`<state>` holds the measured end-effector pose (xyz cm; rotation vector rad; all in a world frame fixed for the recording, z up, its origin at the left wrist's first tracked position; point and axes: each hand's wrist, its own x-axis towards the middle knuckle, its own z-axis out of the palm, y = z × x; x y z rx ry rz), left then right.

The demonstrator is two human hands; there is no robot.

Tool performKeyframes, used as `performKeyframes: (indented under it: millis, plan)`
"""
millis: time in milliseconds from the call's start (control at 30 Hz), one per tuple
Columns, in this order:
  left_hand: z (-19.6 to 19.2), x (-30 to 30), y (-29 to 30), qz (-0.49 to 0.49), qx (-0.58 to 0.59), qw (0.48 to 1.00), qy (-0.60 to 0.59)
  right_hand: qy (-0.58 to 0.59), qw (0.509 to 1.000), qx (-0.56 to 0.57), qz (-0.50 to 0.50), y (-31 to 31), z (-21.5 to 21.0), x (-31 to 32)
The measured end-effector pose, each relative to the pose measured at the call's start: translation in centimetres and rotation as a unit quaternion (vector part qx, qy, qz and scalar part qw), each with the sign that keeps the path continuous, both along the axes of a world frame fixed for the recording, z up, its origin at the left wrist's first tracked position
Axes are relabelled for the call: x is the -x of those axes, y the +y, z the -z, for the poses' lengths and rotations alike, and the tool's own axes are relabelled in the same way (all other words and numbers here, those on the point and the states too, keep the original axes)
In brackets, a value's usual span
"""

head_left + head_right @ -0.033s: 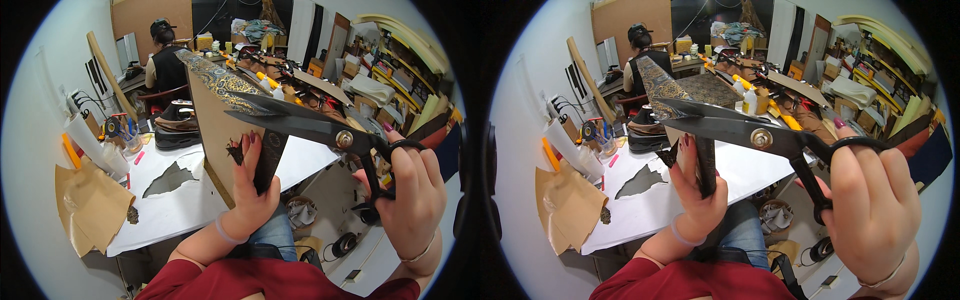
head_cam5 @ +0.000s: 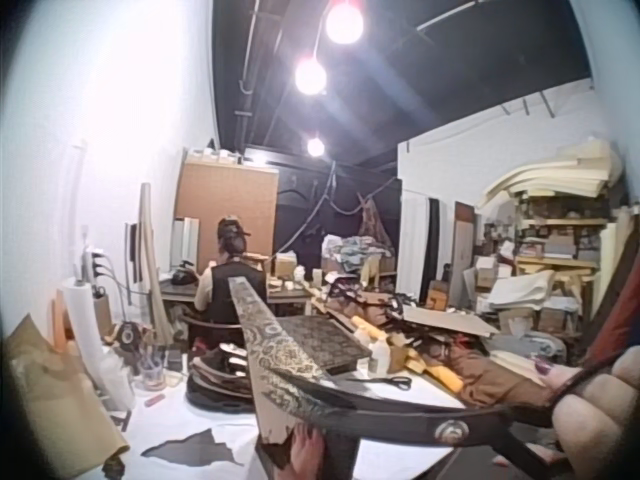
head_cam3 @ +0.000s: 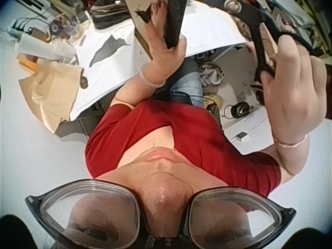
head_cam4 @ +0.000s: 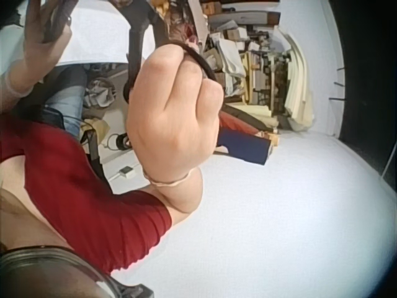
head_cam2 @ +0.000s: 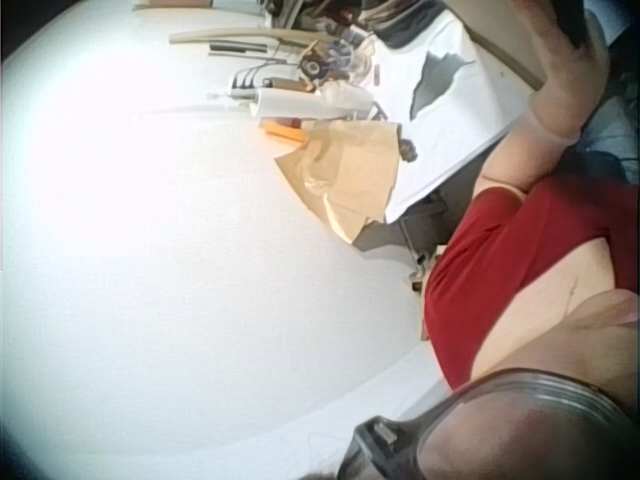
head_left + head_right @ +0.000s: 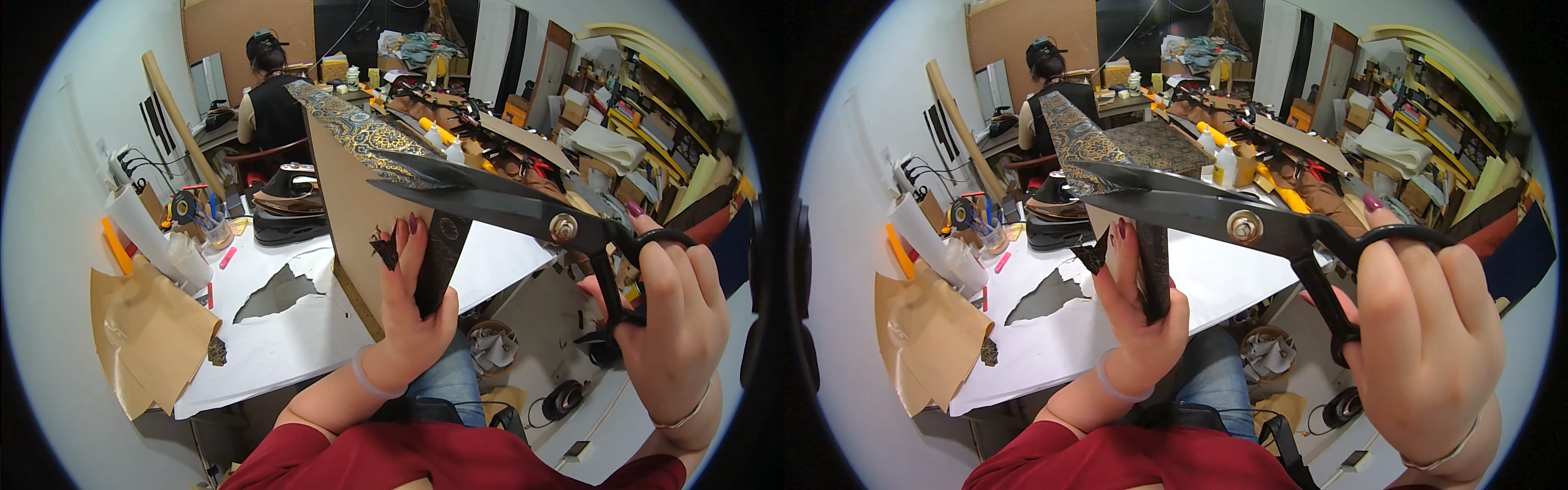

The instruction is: The person applies patterned fabric to a rectangular box using a hot iron to adhere it, then trims excess fabric with scissors and a utility knife. They repeatedly iron and trim edges to fit the fabric neatly around the box.

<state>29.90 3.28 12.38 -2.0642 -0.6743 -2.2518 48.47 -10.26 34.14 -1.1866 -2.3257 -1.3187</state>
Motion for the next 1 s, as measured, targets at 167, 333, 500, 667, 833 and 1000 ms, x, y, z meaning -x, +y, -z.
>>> performKeyframes:
  millis: [167, 333, 500, 667, 833, 1000]
  plan:
    - [-0.3, 0.1, -0.2, -0.022, -0.001, 1.0, 0.01, -0.01, 1.0, -0.005, 0.003, -0.3, 0.0, -0.2]
    - [-0.5, 0.2, -0.3, -0.036, -0.001, 0.999, 0.014, -0.005, 1.0, -0.009, -0.01, 0.0, 0.1, -0.5]
    - [-0.7, 0.5, -0.2, -0.041, -0.022, 0.998, 0.031, -0.007, 0.999, -0.034, -0.026, 0.6, 0.2, -0.6]
    - [-0.8, 0.4, -0.6, -0.042, -0.002, 0.999, 0.027, 0.01, 0.998, -0.044, -0.042, 1.1, 0.3, -0.9]
    - [-0.7, 0.3, -0.5, -0.041, -0.004, 0.999, 0.022, 0.024, 0.997, -0.05, -0.049, 1.5, 0.3, -1.0]
    - [-0.5, 0.2, -0.5, -0.019, 0.007, 1.0, 0.004, 0.035, 0.996, -0.055, -0.059, 1.6, 0.3, -0.8]
